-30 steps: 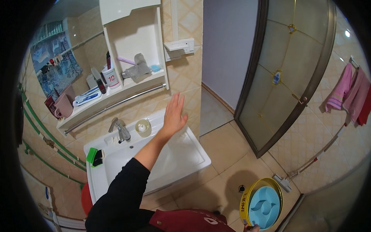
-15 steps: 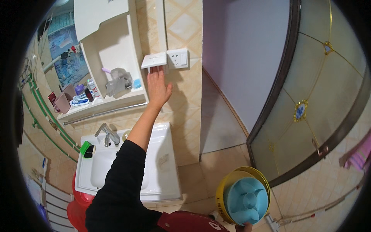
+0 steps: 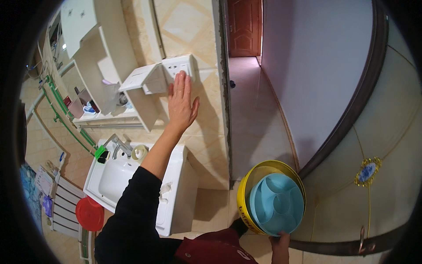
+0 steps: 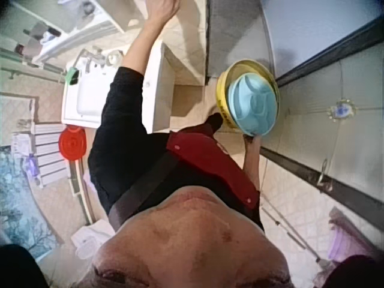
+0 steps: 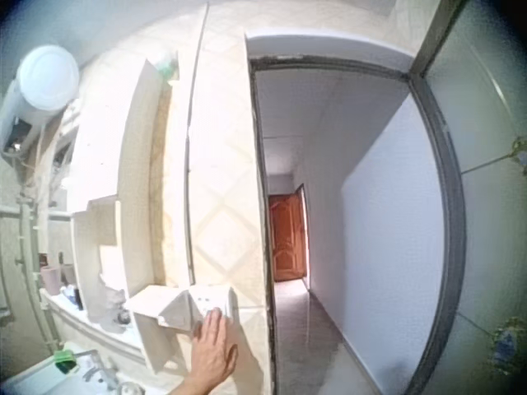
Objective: The person washes a blue divided plate and a yellow tray in a bathroom sink using a sponge, rinses them, and places them in a yellow bucket. They then carry the bucket to a living room, set the items on a table, and wipe the table surface with a cloth.
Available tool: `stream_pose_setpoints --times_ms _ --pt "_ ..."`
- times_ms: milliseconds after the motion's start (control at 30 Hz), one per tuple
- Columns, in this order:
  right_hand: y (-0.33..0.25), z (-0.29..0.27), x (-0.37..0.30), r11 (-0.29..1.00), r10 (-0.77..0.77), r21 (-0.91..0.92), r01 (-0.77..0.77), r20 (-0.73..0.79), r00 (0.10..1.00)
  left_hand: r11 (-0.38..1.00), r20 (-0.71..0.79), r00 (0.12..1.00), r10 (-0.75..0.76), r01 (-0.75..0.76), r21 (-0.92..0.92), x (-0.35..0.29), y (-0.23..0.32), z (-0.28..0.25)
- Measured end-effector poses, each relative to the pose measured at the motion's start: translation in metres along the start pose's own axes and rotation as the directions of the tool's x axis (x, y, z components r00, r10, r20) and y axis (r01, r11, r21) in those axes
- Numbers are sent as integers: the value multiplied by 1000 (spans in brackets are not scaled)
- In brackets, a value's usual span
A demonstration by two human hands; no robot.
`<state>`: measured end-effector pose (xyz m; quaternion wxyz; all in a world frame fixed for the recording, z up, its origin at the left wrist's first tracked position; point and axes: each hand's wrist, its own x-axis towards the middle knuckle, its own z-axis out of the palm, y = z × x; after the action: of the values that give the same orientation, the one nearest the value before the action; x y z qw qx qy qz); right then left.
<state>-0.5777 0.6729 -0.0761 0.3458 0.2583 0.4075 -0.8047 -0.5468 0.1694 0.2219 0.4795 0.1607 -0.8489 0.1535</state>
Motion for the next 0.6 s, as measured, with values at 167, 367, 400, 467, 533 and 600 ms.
stream_pose_setpoints --times_ms 167,367,400,467,533,600 --pt "-69 103 -4 55 -144 -996 -73 -81 986 965 -149 988 -47 84 249 -2 -9 53" --pt "-136 112 90 490 -211 -868 86 -22 977 962 -216 965 -150 193 196 1 3 75" --pt "-144 118 111 740 -154 -669 75 -60 986 971 -203 968 -146 180 159 -6 7 67" --pt "-153 144 153 908 -9 -414 -60 -162 987 990 -122 986 -113 122 70 -30 14 31" --pt "-176 166 179 947 -20 -312 -74 -288 958 983 -18 996 -82 78 -166 -58 36 45" --pt "-182 170 216 964 -66 -265 39 -92 994 933 185 982 -43 106 -343 -92 66 52"
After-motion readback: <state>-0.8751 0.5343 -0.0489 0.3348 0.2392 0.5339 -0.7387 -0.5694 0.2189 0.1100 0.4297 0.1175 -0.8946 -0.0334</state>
